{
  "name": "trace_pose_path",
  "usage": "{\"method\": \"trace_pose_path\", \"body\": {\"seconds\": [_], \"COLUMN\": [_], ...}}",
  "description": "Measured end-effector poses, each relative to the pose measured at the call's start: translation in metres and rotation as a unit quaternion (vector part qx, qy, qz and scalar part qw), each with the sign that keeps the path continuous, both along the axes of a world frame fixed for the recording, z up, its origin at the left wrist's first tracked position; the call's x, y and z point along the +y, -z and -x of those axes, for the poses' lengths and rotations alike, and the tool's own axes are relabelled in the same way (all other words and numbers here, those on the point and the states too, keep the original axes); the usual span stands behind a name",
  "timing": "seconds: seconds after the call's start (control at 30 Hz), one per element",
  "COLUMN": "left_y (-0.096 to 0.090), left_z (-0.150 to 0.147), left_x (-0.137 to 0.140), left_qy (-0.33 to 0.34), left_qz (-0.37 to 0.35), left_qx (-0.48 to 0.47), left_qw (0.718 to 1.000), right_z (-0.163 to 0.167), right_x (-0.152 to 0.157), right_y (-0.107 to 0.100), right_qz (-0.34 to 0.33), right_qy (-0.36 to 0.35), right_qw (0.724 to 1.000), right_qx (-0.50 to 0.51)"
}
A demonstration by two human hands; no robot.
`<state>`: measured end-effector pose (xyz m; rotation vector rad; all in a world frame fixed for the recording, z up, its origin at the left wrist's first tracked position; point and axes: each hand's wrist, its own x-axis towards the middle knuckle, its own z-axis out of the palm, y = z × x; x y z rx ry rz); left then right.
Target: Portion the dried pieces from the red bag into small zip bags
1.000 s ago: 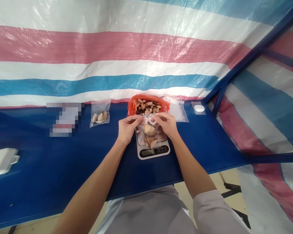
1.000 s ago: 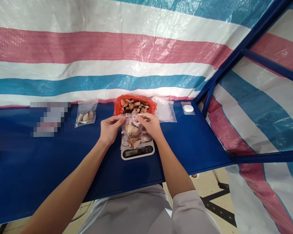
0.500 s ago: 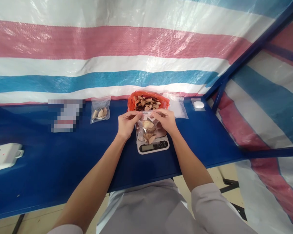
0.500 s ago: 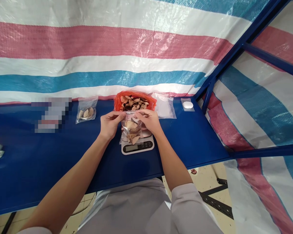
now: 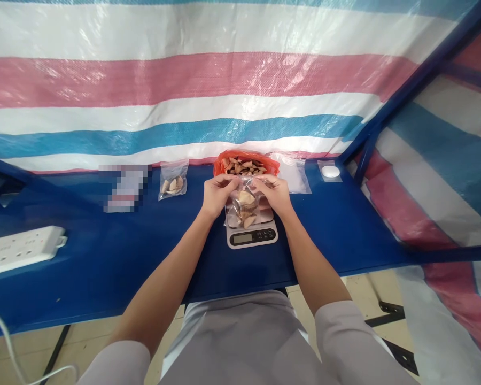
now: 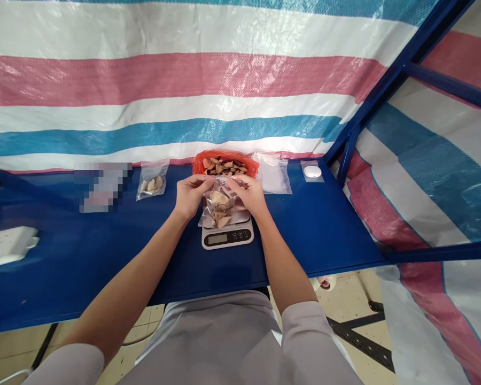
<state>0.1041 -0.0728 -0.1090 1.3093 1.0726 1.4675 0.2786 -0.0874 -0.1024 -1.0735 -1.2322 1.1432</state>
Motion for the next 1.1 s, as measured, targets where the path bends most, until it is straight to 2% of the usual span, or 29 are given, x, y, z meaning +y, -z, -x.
{"method": "trace_pose_path", "body": {"seconds": [0.13,0.33,0.53,0.63,0.87,1.1], "left_y": [-0.005,-0.003,0.0,0.0,-0.001,-0.001], "left_z": [-0.004,-0.002,0.003,0.004,0.003,0.001], "left_x": [0.004,0.009,0.008,0.005,0.002,0.0], "left_qy": [0.002,0.045,-0.007,-0.01,0.02,0.01], "left_qz": [0.0,0.034,0.004,0.004,0.018,0.013], "left_qx": [0.0,0.001,0.005,0.0,0.005,0.017], "left_qw": [1.0,0.998,1.0,1.0,1.0,1.0], "right_z": [-0.001,-0.001,0.003,0.006,0.004,-0.001], "right_x": [0.004,0.012,0.024,0.027,0.018,0.013], "right_y": [0.002,0.006,0.003,0.002,0.003,0.005], "right_qz": [-0.015,-0.027,-0.038,-0.047,-0.027,-0.039], "right_qy": [0.011,0.031,-0.005,-0.011,-0.012,0.002], "right_qw": [1.0,0.999,0.999,0.999,1.0,0.999], "right_qx": [0.015,0.008,-0.007,-0.017,-0.007,-0.016]}}
